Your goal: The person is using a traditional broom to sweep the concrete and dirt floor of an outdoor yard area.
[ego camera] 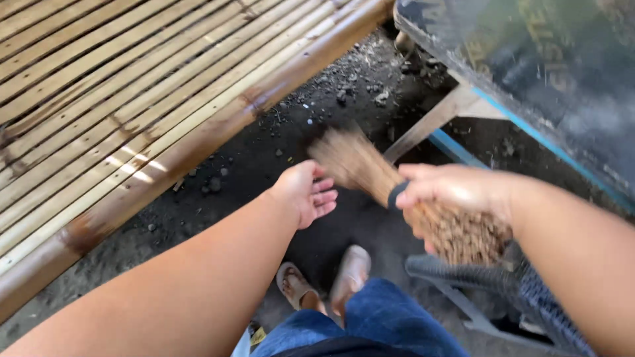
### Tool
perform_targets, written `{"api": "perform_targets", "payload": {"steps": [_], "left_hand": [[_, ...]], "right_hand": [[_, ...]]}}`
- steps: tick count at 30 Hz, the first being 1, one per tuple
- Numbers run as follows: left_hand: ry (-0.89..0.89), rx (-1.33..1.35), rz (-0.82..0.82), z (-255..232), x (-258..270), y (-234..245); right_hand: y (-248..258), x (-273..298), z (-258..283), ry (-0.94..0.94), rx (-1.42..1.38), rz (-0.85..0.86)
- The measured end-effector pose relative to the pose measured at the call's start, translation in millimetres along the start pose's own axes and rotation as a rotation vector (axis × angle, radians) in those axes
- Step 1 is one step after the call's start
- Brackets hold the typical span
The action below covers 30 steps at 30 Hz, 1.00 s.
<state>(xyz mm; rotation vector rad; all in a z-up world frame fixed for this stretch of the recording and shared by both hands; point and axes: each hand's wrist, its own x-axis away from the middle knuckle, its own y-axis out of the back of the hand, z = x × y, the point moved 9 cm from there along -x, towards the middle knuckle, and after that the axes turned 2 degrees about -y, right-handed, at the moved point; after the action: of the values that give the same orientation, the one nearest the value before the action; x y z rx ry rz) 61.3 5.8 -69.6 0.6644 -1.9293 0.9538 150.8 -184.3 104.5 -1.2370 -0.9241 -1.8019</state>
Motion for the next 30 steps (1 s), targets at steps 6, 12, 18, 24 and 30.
{"api": "perform_targets", "payload": {"steps": [6, 12, 18, 24, 30], "left_hand": [[-0.043, 0.026, -0.008, -24.3, 20.2, -16.4], [0.012, -0.078, 0.008, -7.5, 35.2, -17.2], [0.034, -0.026, -0.059, 11.7, 34.0, 34.6], [-0.002, -0.059, 0.003, 9.1, 40.3, 29.7], [-0.045, -0.11, -0.077, 6.2, 53.1, 48.1]], "right_hand": [[-3.8, -102.5, 27.0, -0.025, -0.149, 0.055], [-29.7, -79.3, -23.1, -0.177, -0.018, 0.016], [4.0, 32.9, -44.6, -0.076, -0.133, 0.006], [29.9, -60.3, 11.1, 0.243, -0.333, 0.021], [-2.8, -156.2, -0.3, 0.106, -0.842, 0.154]]}}
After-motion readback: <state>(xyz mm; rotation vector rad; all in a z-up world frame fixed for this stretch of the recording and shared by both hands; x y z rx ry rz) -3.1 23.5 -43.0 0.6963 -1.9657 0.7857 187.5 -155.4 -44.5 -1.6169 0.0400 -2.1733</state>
